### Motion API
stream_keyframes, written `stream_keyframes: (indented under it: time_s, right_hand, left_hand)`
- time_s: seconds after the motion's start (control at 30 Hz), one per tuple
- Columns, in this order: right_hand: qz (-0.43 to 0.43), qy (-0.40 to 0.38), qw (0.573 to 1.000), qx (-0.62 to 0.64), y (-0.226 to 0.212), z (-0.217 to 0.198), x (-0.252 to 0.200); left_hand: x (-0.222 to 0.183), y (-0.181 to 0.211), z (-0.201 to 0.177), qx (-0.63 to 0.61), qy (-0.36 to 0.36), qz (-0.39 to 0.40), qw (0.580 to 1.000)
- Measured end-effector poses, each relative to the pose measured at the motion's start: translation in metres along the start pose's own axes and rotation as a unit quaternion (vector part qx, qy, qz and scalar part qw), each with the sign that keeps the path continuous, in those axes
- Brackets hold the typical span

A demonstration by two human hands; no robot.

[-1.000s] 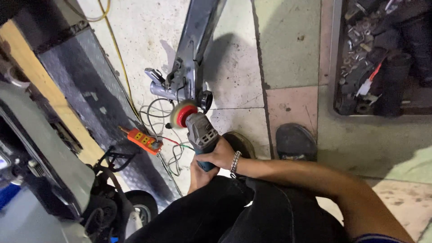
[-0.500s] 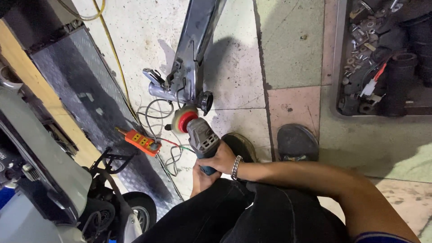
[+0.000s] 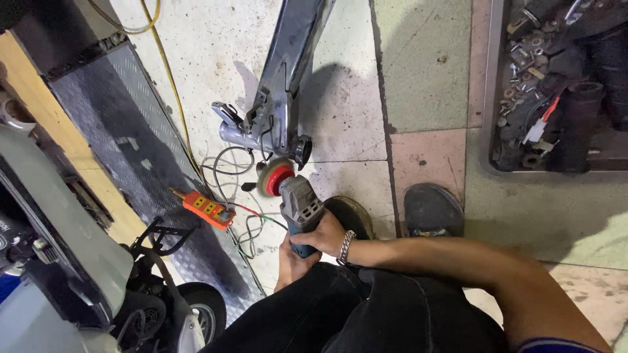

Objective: Grinding a motorcycle frame using an angle grinder to smooth the surface

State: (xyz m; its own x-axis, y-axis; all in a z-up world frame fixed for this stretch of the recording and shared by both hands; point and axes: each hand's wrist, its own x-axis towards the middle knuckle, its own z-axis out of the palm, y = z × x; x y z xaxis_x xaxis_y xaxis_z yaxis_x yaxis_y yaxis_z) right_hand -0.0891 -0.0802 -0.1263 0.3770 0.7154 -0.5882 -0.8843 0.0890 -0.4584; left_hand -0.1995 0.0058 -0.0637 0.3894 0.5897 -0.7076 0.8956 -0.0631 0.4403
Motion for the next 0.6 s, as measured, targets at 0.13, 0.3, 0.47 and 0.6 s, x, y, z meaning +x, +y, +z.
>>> stream_keyframes:
  time_s: [0.13,0.3,0.47,0.6]
  right_hand:
    - [-0.018,0.000,1.000,0.003,0.010,0.001,0.002]
    - [-0.022,0.004,1.000,0.001,0.002,0.003,-0.005]
    - [-0.022,-0.003,1.000,0.003,0.006,0.002,-0.005]
    - [-0.034,-0.006,0.999,-0.007,-0.007,-0.001,-0.011]
  left_hand:
    - [0.002,0.001,-0.006,0.017,-0.006,0.001,1.000]
    - [-0.003,0.028,-0.005,0.010,-0.017,0.002,1.000]
    - [-0.001,0.023,-0.005,0.024,-0.018,0.015,0.999]
    - [-0.001,0.019,-0.008,0.011,-0.018,0.041,0.999]
